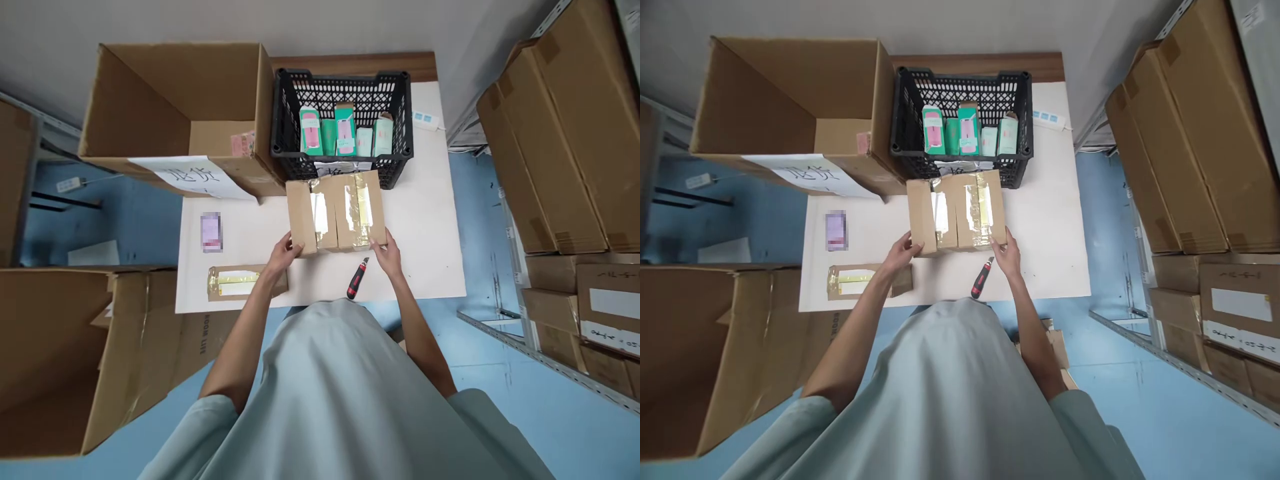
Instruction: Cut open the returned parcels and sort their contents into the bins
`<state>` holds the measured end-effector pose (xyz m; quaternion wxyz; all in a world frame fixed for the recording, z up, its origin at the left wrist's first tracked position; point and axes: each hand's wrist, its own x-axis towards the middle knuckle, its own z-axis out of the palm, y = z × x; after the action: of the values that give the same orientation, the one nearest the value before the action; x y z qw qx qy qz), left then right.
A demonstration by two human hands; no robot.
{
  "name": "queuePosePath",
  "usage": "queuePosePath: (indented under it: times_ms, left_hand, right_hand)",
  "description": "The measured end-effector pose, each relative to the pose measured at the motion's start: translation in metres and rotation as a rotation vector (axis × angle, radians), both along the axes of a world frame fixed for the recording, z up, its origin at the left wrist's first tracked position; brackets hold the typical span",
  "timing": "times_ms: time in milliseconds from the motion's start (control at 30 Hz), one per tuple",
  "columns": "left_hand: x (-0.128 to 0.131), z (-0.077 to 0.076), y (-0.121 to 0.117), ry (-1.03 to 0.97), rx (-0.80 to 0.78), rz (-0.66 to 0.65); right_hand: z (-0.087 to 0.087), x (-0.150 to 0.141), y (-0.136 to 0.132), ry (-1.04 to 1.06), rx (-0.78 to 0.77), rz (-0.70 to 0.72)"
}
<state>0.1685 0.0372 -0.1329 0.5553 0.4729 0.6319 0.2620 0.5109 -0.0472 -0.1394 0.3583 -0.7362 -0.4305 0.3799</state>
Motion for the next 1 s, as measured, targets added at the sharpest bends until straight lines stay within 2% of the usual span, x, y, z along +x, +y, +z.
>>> queuePosePath:
  times_ms: [100, 167, 267, 333, 467, 600, 733, 800, 900, 1000]
  left_hand:
    - [-0.008, 0.003, 0.002, 0.049, 0.095, 0.052]
    - [-0.014, 0.007, -0.007, 0.057, 0.116, 0.061]
    - [-0.027, 0.016, -0.036, 0.078, 0.091, 0.082]
    - [-0.04, 0.023, -0.059, 0.111, 0.083, 0.1]
    - [-0.074, 0.033, -0.101, 0.177, 0.12, 0.16]
    - [-0.127, 0.032, -0.12, 0.295, 0.183, 0.277]
    - [-0.194, 0.02, -0.118, 0.45, 0.238, 0.349]
    - [-0.225, 0.011, -0.114, 0.48, 0.2, 0.339]
    - [-0.26, 0.0, -0.109, 0.387, 0.094, 0.266]
    - [-0.28, -0.007, -0.104, 0.257, 0.076, 0.178]
  right_hand:
    - [-0.014, -0.008, -0.008, 0.127, -0.041, 0.012]
    - [-0.025, -0.013, -0.024, 0.109, -0.134, -0.048]
    - [-0.041, -0.028, -0.054, -0.002, -0.366, -0.127]
    - [-0.05, -0.044, -0.07, -0.07, -0.505, -0.118]
    - [-0.062, -0.083, -0.082, -0.217, -0.654, -0.061]
    - [-0.07, -0.111, -0.075, -0.311, -0.691, -0.086]
    - [-0.069, -0.124, -0.073, -0.335, -0.696, -0.147]
    - [-0.065, -0.131, -0.077, -0.349, -0.689, -0.177]
    - [-0.053, -0.148, -0.089, -0.355, -0.665, -0.188]
    - [-0.037, -0.177, -0.101, -0.356, -0.625, -0.165]
